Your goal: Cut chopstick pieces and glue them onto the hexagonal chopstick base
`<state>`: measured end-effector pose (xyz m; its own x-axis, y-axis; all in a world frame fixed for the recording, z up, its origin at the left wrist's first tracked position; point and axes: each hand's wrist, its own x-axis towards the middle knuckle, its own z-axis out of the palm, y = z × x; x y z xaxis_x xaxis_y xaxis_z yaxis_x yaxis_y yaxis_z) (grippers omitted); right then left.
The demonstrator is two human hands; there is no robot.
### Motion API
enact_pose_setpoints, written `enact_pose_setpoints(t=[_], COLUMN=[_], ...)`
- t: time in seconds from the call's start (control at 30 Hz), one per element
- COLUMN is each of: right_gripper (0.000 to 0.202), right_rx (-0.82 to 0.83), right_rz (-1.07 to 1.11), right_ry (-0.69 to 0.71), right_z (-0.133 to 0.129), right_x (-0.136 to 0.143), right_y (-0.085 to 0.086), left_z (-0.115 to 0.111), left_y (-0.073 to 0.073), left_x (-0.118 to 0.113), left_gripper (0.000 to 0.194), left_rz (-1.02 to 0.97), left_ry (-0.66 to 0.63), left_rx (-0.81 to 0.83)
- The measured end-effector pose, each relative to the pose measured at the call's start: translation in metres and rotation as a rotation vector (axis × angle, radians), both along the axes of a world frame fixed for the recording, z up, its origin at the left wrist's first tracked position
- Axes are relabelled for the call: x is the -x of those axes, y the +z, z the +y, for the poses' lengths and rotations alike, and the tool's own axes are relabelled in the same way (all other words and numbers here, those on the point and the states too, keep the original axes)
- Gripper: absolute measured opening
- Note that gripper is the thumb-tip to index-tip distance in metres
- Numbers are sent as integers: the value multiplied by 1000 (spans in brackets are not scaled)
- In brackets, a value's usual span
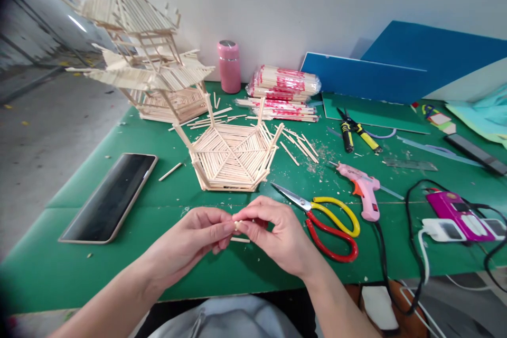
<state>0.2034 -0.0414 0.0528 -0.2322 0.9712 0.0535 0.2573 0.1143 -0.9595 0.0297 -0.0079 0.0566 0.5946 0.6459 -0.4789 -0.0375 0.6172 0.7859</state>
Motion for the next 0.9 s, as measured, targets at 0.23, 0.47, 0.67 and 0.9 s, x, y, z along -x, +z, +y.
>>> enact_pose_setpoints(t=[0.23, 0.47, 0.67, 0.9], right_gripper=[13, 13, 14, 14], right_rx=[18, 20, 12, 14], right_rz=[79, 67, 70, 82], right_ry=[-73, -78, -83, -85], right_z=[-1, -1, -2, -2], right_x=[2, 4, 4, 5], right_y=[-8, -9, -10, -9], left_z=[3, 1, 1, 1], left_y=[2, 2, 4, 4], left_x=[1, -1, -4, -3], left_gripper=[27, 27, 24, 24], left_rz=[0, 47, 83, 65], left_ry=[-5, 1, 12, 16], left_rx=[-5, -71, -71, -60])
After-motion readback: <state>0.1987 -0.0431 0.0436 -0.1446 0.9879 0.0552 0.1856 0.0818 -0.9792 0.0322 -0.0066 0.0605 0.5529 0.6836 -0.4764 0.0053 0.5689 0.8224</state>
